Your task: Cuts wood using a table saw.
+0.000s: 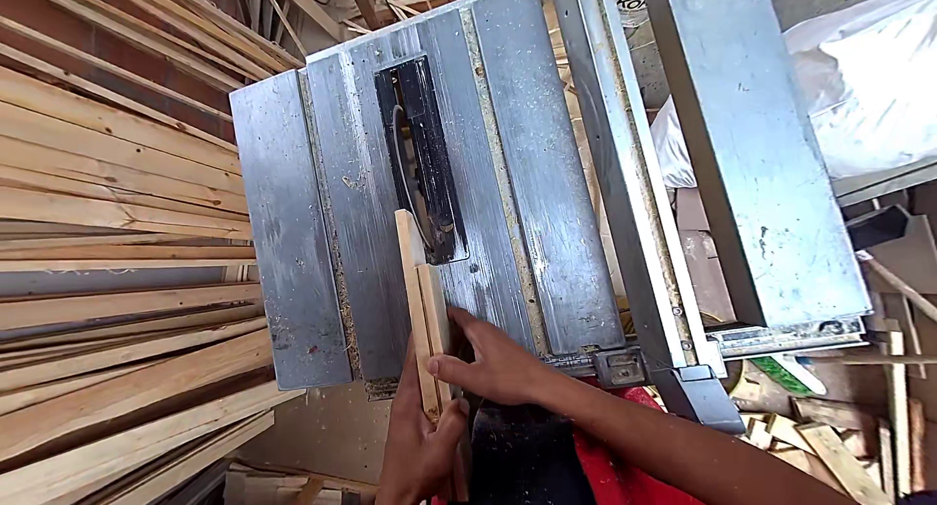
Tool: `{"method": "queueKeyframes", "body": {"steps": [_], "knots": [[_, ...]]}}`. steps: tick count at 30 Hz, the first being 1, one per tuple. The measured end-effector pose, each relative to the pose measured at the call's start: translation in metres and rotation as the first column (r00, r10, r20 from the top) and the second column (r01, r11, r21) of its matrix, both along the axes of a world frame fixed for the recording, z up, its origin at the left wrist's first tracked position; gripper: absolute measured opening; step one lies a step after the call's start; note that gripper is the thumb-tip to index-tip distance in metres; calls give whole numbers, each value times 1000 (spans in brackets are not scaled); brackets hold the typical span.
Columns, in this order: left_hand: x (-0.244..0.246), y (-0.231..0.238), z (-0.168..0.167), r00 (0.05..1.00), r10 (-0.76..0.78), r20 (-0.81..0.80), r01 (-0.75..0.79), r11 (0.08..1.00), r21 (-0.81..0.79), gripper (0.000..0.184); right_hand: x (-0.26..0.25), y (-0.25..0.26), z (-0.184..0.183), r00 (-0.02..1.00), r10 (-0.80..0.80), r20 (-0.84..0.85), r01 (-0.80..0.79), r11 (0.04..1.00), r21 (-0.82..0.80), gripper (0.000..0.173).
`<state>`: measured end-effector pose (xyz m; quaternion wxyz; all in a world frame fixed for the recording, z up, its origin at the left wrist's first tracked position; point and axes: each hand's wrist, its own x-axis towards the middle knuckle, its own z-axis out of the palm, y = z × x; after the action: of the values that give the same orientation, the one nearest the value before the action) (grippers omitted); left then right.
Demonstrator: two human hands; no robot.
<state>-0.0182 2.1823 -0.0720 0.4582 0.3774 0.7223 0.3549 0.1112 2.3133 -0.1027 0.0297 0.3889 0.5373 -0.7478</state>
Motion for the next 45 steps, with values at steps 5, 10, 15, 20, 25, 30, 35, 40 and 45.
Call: {"method": "queueKeyframes", "body": {"steps": [5, 10, 15, 20, 25, 30, 35, 40, 45], "knots": [[-1, -24, 3, 998, -70, 9, 68, 992, 102, 105, 3, -14, -3, 999, 24, -40, -18, 989, 149, 96], [-8, -14, -7, 999, -15, -48, 18, 997, 76, 104, -8, -3, 1, 999, 40, -17, -39, 995, 90, 87], [-12, 3, -10, 999, -43, -27, 44, 997, 60, 101, -7, 3, -3, 999, -12, -31, 14, 997, 77, 88], [-10, -28, -11, 997, -56, -54, 62, 990, 126, 107, -5, -16, -3, 999, 14, -40, -7, 986, 168, 89], [-13, 4, -13, 1000, -11, 25, 10, 1000, 13, 103, -13, 3, -7, 999, -41, 6, 41, 999, 18, 82], [-13, 22, -10, 998, -16, 65, 16, 1000, 4, 95, -11, 11, -10, 995, -92, -33, 91, 995, -46, 77], [-8, 13, -19, 999, -10, 37, 8, 999, 44, 96, -8, 4, -21, 992, -92, -90, 94, 996, 13, 79], [-8, 6, -24, 1000, -22, -19, 24, 997, 72, 100, -5, -1, -24, 991, -73, -112, 84, 992, 97, 81], [-11, -3, -20, 996, -29, -84, 38, 994, 102, 105, -5, -7, -14, 993, -59, -103, 76, 982, 170, 84]]}}
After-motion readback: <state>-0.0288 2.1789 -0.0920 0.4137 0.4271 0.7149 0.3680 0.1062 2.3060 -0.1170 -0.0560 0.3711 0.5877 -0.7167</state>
